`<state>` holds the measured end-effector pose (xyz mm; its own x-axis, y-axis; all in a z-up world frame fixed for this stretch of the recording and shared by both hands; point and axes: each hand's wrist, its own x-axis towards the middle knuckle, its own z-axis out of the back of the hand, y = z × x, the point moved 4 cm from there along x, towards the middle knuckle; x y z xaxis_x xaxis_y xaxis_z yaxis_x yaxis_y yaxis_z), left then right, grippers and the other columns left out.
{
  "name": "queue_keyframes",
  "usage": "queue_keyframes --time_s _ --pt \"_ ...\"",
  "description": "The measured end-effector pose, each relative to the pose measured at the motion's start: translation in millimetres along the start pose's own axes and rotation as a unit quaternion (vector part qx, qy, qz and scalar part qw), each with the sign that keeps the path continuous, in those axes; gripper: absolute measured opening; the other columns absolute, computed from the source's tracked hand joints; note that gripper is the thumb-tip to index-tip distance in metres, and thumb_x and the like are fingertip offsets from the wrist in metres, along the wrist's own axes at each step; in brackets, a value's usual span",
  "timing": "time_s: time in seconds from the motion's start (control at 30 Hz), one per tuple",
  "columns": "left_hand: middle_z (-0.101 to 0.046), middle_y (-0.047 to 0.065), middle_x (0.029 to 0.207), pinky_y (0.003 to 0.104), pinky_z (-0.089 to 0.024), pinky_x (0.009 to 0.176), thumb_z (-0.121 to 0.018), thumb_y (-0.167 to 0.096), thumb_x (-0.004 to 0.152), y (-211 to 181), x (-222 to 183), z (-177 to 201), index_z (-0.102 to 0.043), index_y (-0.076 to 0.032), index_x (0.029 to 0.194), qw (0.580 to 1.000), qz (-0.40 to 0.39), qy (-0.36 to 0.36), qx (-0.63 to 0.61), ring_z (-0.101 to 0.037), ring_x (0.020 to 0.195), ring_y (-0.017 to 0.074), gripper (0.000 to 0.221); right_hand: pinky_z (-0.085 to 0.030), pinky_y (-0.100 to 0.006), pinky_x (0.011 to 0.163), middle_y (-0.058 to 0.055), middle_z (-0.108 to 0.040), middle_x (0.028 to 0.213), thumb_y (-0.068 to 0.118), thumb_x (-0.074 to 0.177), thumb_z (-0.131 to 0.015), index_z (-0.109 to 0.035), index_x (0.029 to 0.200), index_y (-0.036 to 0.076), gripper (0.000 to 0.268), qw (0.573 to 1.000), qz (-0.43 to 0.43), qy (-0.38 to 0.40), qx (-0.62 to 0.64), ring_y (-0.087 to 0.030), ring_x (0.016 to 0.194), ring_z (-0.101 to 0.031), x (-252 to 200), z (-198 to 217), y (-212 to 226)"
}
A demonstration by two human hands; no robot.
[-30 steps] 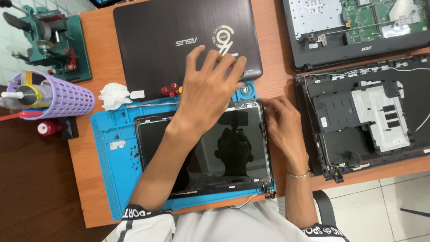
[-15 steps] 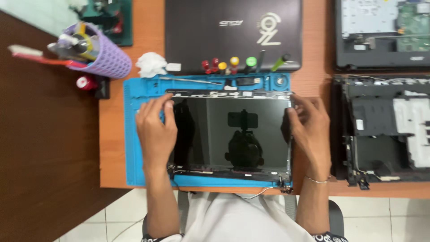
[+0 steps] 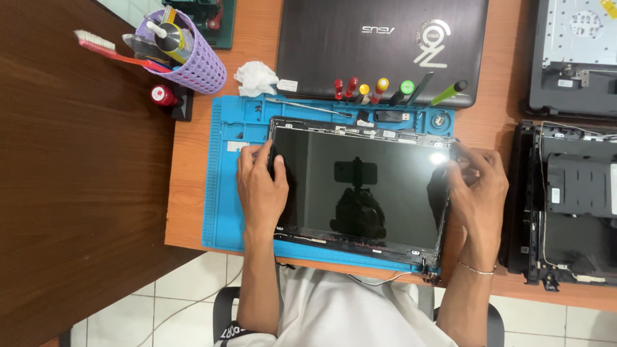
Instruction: The person detaches the internal screen from a laptop lid using a pry tool and their hands, then maneuvers several internal wires around the perimeter of the screen housing.
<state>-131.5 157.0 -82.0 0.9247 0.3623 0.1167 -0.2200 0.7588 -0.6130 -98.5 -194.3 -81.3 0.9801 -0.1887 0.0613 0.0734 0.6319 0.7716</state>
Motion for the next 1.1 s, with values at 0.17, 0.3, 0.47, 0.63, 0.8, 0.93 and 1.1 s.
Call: queue_keyframes --time_s 0.17,0.3,0.47,0.63,0.8,0.93,1.1 --pt "-0.058 0.014 0.118 0.045 -0.046 0.097 -0.065 -0.015 0.097 0 9 -8 -0.063 0.002 0.132 1.0 -0.024 0.0 -0.009 -0.057 0.112 0.0334 0.039 -0.053 -0.031 0.073 -0.012 -0.061 0.109 0.013 0.092 -0.074 -0.073 0.131 0.008 0.039 1.0 -0.001 0.011 -0.024 -0.018 0.083 -0.066 0 1 6" --pt "-0.059 0.012 0.119 0.047 -0.046 0.099 -0.066 -0.016 0.097 4 17 -9 -0.065 -0.002 0.128 1.0 -0.017 0.0 0.001 -0.057 0.114 0.0329 0.033 -0.053 -0.032 0.07 -0.012 -0.061 0.11 0.016 0.089 -0.078 -0.072 0.129 0.006 0.042 0.999 0.002 0.024 -0.047 -0.019 0.082 -0.065 2 3 15" --pt "-0.057 0.013 0.12 0.049 -0.045 0.097 -0.065 -0.015 0.097 7 24 -4 -0.065 -0.007 0.132 0.999 -0.045 -0.003 -0.018 -0.057 0.114 0.0328 0.036 -0.054 -0.03 0.069 -0.011 -0.059 0.109 0.015 0.089 -0.076 -0.072 0.131 0.008 0.042 0.999 -0.023 0.029 -0.026 -0.016 0.081 -0.064 1 3 17" --pt "-0.057 0.012 0.116 0.049 -0.045 0.09 -0.068 -0.019 0.095 2 31 -6 -0.07 -0.014 0.129 0.998 -0.061 0.019 0.024 -0.054 0.11 0.0314 0.034 -0.053 -0.029 0.069 -0.012 -0.06 0.112 0.011 0.091 -0.075 -0.072 0.132 0.007 0.041 0.999 -0.003 0.03 -0.025 -0.016 0.082 -0.061 0 1 8" --pt "-0.058 0.009 0.116 0.048 -0.044 0.093 -0.068 -0.022 0.096 -2 37 -8 -0.073 -0.014 0.12 0.997 -0.058 0.025 0.047 -0.054 0.108 0.0288 0.027 -0.055 -0.028 0.071 -0.012 -0.06 0.115 0.01 0.092 -0.075 -0.071 0.132 0.006 0.041 0.999 0.014 0.025 -0.039 -0.015 0.082 -0.062 0 0 7" --pt "-0.058 0.009 0.115 0.049 -0.043 0.094 -0.066 -0.018 0.095 -3 39 -13 -0.072 -0.008 0.115 0.997 -0.072 0.014 0.019 -0.053 0.11 0.03 0.024 -0.054 -0.03 0.07 -0.013 -0.06 0.114 0.01 0.092 -0.075 -0.071 0.133 0.006 0.041 0.999 0.002 0.023 -0.037 -0.016 0.081 -0.061 -2 -1 10" --pt "-0.059 0.011 0.112 0.048 -0.044 0.096 -0.059 -0.008 0.094 8 45 -26 -0.07 -0.006 0.106 0.998 -0.053 0.009 -0.039 -0.053 0.111 0.0323 0.016 -0.056 -0.03 0.072 -0.014 -0.06 0.114 0.01 0.093 -0.074 -0.071 0.133 0.006 0.041 0.999 0.004 0.022 -0.035 -0.017 0.084 -0.063 -1 -1 9"
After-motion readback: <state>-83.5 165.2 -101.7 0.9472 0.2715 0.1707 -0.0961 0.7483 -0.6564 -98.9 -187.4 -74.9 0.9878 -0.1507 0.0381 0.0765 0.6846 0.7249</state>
